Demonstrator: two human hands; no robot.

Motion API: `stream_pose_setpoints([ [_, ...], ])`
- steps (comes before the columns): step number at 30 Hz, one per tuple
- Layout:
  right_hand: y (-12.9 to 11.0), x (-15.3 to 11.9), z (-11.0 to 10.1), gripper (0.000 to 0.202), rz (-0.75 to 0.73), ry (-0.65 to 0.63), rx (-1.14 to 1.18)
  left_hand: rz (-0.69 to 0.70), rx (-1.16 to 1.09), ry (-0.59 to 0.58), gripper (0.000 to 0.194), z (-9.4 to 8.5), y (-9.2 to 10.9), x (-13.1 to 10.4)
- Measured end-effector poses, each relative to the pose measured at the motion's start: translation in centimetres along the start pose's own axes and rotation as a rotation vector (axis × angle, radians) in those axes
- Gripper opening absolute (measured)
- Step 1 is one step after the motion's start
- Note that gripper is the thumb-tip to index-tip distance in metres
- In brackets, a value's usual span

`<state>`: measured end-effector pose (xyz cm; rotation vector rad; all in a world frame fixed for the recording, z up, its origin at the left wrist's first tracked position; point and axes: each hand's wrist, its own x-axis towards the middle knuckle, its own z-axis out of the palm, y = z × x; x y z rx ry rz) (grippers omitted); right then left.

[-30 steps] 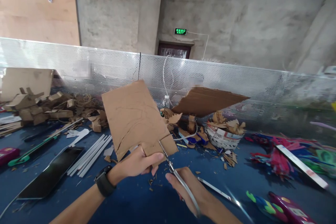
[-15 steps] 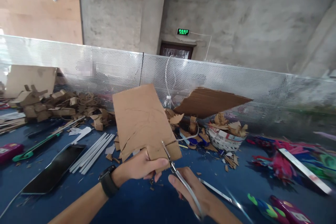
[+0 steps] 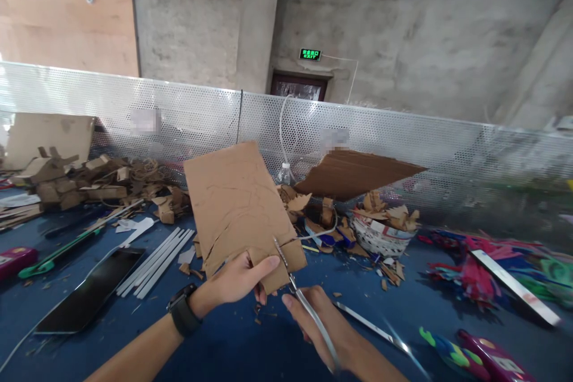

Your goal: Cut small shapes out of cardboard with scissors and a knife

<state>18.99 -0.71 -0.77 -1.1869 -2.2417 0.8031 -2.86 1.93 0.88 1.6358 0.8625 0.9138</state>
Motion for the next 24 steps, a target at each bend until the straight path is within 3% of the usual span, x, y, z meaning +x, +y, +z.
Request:
stream_pose_setpoints([
  [7,0.0,0.1,0.3,0.064,0.046,0.006,0.004,0.004,0.004,0.071,0.058,0.1,0.1,-0.1],
  [14,-0.2,-0.2,0.3,0.077,0.127,-0.006,0.283,-0.018,-0.052,0.045,0.063,0.0,0.2,0.3],
  [24,1.7,-0.3,-0.9,0.076,0.023,-0.152,0.293,0.035,-0.108,0.076,0.061,0.3,-0.5,0.5],
])
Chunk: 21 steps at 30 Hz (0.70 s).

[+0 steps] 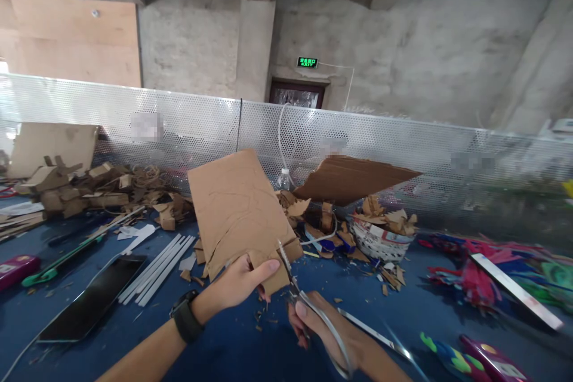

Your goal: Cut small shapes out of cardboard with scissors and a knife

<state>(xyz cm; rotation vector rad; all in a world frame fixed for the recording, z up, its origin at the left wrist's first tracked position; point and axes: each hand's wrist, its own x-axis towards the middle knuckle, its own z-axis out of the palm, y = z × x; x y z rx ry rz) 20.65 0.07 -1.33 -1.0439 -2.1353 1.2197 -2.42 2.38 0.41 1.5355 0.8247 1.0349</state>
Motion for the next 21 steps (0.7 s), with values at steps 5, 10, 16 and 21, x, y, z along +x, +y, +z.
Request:
stream_pose_setpoints([
  [5,0.3,-0.5,-1.0,0.075,-0.015,-0.062,0.025,0.012,-0.024,0.099,0.059,-0.6,0.9,0.2],
  [10,0.2,-0.2,-2.8,0.074,0.107,-0.026,-0.025,0.045,-0.065,0.308,0.054,-1.8,1.5,0.5],
  [16,2.2,2.7,-3.3,0.064,0.028,0.382,0.291,-0.014,-0.059,0.022,0.054,-1.0,1.1,-0.1],
  [21,2.1,2.9,-2.0,0.062,-0.07,0.449,0.292,-0.105,-0.042,-0.107,0.052,0.6,0.0,-0.5],
])
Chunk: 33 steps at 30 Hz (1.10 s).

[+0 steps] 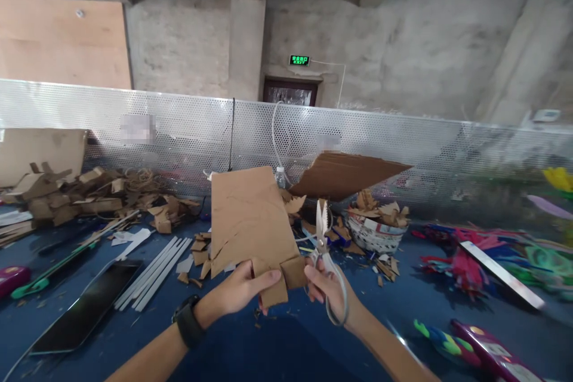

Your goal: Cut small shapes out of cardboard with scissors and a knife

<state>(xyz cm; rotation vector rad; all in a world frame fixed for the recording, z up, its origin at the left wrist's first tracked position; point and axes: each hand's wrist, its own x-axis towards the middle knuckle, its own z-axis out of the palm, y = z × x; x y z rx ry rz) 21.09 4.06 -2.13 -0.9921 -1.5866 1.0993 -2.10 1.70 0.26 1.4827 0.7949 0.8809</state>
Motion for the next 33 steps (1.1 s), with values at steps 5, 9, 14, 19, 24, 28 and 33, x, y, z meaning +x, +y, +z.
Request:
stream_pose_setpoints([
  [5,-0.2,-0.9,1.0,0.062,0.023,-0.037,-0.129,0.037,0.096,0.299,0.042,0.5,-0.1,0.2],
  [9,1.0,-0.5,0.6,0.061,0.056,-0.037,-0.062,0.084,-0.059,0.374,0.038,-1.1,0.0,0.9],
  [14,1.2,0.4,0.0,0.063,0.052,0.131,0.007,0.065,-0.223,0.586,0.043,-4.3,0.1,1.8],
  [19,0.6,0.1,0.4,0.057,0.048,0.043,-0.058,-0.047,0.12,0.363,0.049,-4.4,-2.0,3.2],
  [24,-0.3,-0.7,1.0,0.054,0.073,-0.063,-0.153,0.035,0.503,0.505,0.041,-5.8,-3.2,3.6],
  [28,-0.6,-0.9,1.5,0.057,0.078,-0.079,-0.085,0.08,0.646,0.562,0.055,-6.6,-2.1,2.6],
  [33,-0.3,-0.9,1.8,0.059,0.097,-0.047,-0.053,0.145,0.586,0.377,0.045,-3.4,-0.5,1.5],
])
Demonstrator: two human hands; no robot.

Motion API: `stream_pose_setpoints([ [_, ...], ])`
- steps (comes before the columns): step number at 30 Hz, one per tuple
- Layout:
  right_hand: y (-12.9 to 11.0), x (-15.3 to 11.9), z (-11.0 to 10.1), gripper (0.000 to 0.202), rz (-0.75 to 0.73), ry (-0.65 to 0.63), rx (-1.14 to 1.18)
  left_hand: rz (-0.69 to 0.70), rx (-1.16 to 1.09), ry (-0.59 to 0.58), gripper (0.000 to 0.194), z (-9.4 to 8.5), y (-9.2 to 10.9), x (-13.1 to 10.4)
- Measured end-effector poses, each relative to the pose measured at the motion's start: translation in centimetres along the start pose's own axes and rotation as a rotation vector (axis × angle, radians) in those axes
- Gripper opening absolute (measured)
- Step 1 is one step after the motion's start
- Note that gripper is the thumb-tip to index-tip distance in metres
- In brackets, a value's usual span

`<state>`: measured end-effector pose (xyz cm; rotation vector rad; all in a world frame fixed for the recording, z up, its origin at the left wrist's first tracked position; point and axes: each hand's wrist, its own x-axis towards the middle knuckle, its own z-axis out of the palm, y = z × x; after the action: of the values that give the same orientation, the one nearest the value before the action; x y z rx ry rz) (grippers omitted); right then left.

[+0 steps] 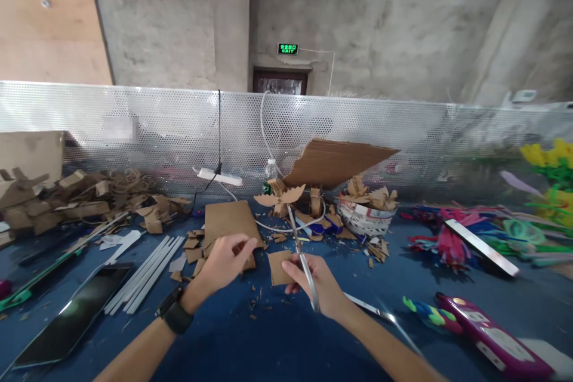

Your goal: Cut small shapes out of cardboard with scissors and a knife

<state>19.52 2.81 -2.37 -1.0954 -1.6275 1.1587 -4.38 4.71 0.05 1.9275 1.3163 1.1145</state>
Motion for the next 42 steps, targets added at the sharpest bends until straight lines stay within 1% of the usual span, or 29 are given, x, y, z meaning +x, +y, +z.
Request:
stream_pose_setpoints([
  [1,0.0,0.0,0.0,0.059,-0.004,0.006,-0.005,-0.002,-0.151,-0.142,0.041,0.5,0.7,-0.4],
  [2,0.0,0.0,0.0,0.059,-0.009,0.008,-0.01,-0.017,-0.281,-0.248,0.041,0.9,1.2,-0.7],
  [3,0.0,0.0,-0.1,0.058,-0.015,0.011,-0.015,-0.04,-0.356,-0.314,0.04,1.3,1.7,-1.1],
  [4,-0.1,0.0,-0.1,0.057,-0.021,0.013,-0.018,-0.063,-0.393,-0.352,0.037,1.6,2.1,-1.3],
  [6,-0.3,0.0,-0.1,0.055,-0.027,0.028,-0.014,-0.103,-0.419,-0.397,0.032,2.0,2.5,-1.7],
  [10,-0.9,-0.2,0.0,0.053,-0.015,0.061,0.029,-0.144,-0.461,-0.422,0.03,2.2,2.5,-1.9],
  [15,-1.3,-0.3,-0.1,0.056,-0.005,0.124,0.051,-0.178,-0.551,-0.48,0.036,2.6,2.4,-2.0],
  [19,-1.4,-0.5,-0.3,0.061,-0.011,0.158,0.033,-0.182,-0.567,-0.519,0.039,2.9,2.5,-2.3],
  [25,-2.2,-1.1,-0.3,0.05,-0.023,0.149,-0.013,-0.156,-0.585,-0.612,0.04,3.4,2.5,-2.8],
  [30,-2.5,-1.3,-0.2,0.042,-0.061,0.152,-0.059,-0.18,-0.589,-0.619,0.04,4.0,2.1,-3.0],
  [37,-2.2,-1.2,-0.3,0.045,-0.066,0.094,-0.072,-0.178,-0.573,-0.643,0.035,4.2,2.1,-3.1],
  [42,-2.0,-1.1,-0.4,0.047,-0.083,0.07,-0.084,-0.177,-0.602,-0.647,0.031,4.3,1.9,-3.2],
])
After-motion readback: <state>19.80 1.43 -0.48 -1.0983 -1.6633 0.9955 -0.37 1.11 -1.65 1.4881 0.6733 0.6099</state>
